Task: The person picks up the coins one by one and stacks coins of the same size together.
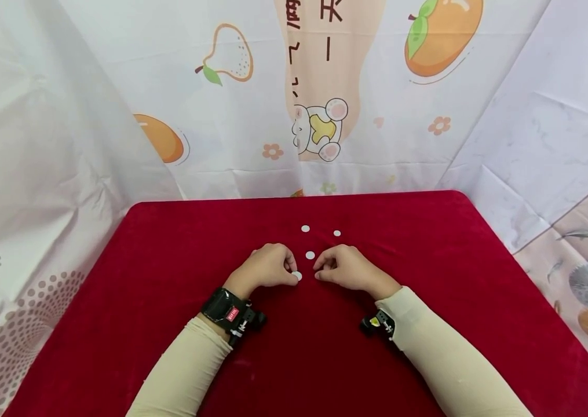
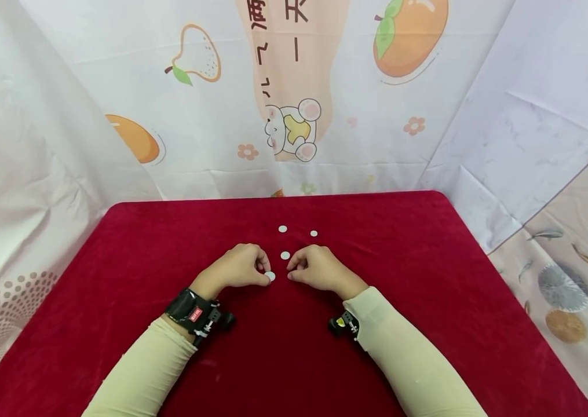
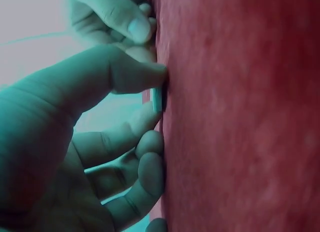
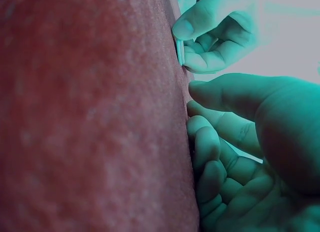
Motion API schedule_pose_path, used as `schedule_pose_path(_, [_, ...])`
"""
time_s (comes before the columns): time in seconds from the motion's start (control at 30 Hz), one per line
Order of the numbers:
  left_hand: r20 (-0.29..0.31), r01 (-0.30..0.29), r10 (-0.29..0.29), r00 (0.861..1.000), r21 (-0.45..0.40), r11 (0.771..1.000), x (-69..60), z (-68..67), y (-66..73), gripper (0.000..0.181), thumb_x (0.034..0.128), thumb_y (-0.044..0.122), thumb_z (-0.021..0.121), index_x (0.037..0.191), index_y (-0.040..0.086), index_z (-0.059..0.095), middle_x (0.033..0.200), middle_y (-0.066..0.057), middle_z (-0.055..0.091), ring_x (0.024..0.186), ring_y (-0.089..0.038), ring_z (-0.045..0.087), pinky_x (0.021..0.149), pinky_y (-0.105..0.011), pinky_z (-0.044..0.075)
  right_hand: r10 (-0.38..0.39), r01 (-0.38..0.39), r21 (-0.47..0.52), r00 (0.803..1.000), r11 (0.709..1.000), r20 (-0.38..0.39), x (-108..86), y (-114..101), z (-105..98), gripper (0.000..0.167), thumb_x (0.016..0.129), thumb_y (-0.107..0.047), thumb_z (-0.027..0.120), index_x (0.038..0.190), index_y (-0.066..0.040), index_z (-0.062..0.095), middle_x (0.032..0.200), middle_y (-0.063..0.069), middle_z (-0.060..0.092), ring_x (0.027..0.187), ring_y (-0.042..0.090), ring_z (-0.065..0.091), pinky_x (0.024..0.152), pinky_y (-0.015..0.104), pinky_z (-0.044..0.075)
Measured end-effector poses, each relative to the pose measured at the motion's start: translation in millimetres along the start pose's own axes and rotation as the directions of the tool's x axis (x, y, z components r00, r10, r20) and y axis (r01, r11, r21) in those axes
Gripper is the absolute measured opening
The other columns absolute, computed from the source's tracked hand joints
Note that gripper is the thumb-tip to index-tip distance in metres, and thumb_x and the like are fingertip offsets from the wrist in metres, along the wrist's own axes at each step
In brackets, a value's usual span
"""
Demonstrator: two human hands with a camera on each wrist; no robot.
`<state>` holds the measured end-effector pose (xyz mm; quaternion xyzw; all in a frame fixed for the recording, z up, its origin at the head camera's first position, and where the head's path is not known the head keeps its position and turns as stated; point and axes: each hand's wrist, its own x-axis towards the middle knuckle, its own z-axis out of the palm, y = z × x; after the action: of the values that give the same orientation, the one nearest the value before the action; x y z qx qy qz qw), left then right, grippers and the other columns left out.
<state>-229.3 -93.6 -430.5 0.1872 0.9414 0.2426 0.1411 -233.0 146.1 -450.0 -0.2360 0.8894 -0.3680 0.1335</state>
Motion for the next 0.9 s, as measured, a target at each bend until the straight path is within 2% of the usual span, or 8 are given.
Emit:
schedule_pose_path(0.23, [0.044, -0.074, 0.074, 0.996, -0.006, 0.997, -1.2, -5.1, -9.0, 0.01, 0.0816, 0.024, 0.082, 0.08, 0.024, 0.072, 0.081, 0.006, 0.065, 0.076, -0.013, 0.059, 0.072, -0.034, 0.048, -0.008, 0.008, 0.001, 1.0, 1.0, -0.014, -1.4, -1.3, -1.3, 0.005, 0.091, -0.02, 0.08, 0.095, -0.022, 0.078, 0.072, -0.006, 0.068, 0.062, 0.011, 0.057, 0.063, 0.03, 0.05])
schedule_pose_path(0.33, [0.071, -0.088, 0.089, 0.993, -0.012, 0.996, -1.9, -6.1, -11.9, 0.011, 0.0817, 0.023, 0.083, 0.08, 0.024, 0.072, 0.082, 0.005, 0.065, 0.077, -0.014, 0.059, 0.068, -0.031, 0.05, -0.012, 0.012, 0.001, 1.0, 1.0, -0.013, -1.4, -1.7, -1.3, 0.004, 0.091, -0.02, 0.079, 0.096, -0.021, 0.079, 0.072, -0.007, 0.069, 0.062, 0.011, 0.056, 0.062, 0.03, 0.05])
schedule_pose_path(0.43, [0.087, -0.104, 0.106, 0.991, -0.019, 0.994, -1.6, -6.1, -14.4, 0.012, 0.082, 0.023, 0.084, 0.081, 0.025, 0.072, 0.084, 0.005, 0.066, 0.08, -0.014, 0.059, 0.069, -0.03, 0.051, -0.009, 0.009, -0.002, 1.0, 1.0, -0.018, -1.5, -1.4, -1.0, 0.005, 0.091, -0.02, 0.078, 0.095, -0.022, 0.079, 0.075, -0.009, 0.071, 0.063, 0.012, 0.057, 0.062, 0.03, 0.05])
schedule_pose_path(0.6, [0.088, -0.123, 0.125, 0.988, -0.037, 0.992, -0.3, -5.5, -17.6, 0.013, 0.0803, 0.021, 0.085, 0.082, 0.026, 0.073, 0.086, 0.005, 0.066, 0.084, -0.014, 0.06, 0.072, -0.031, 0.052, -0.014, 0.014, -0.006, 1.0, 1.0, -0.028, -1.1, -1.5, -1.0, 0.005, 0.091, -0.02, 0.078, 0.094, -0.024, 0.079, 0.077, -0.011, 0.072, 0.064, 0.011, 0.058, 0.062, 0.029, 0.05])
schedule_pose_path(0.9, [0.09, -0.141, 0.144, 0.985, -0.034, 0.989, -1.9, -5.7, -18.7, 0.014, 0.0805, 0.02, 0.085, 0.083, 0.026, 0.073, 0.088, 0.005, 0.066, 0.085, -0.014, 0.059, 0.073, -0.031, 0.051, -0.048, 0.047, -0.017, 0.999, 0.999, -0.026, -2.2, -1.8, -0.4, 0.007, 0.092, -0.019, 0.076, 0.098, -0.021, 0.08, 0.077, -0.01, 0.07, 0.064, 0.01, 0.057, 0.062, 0.027, 0.05])
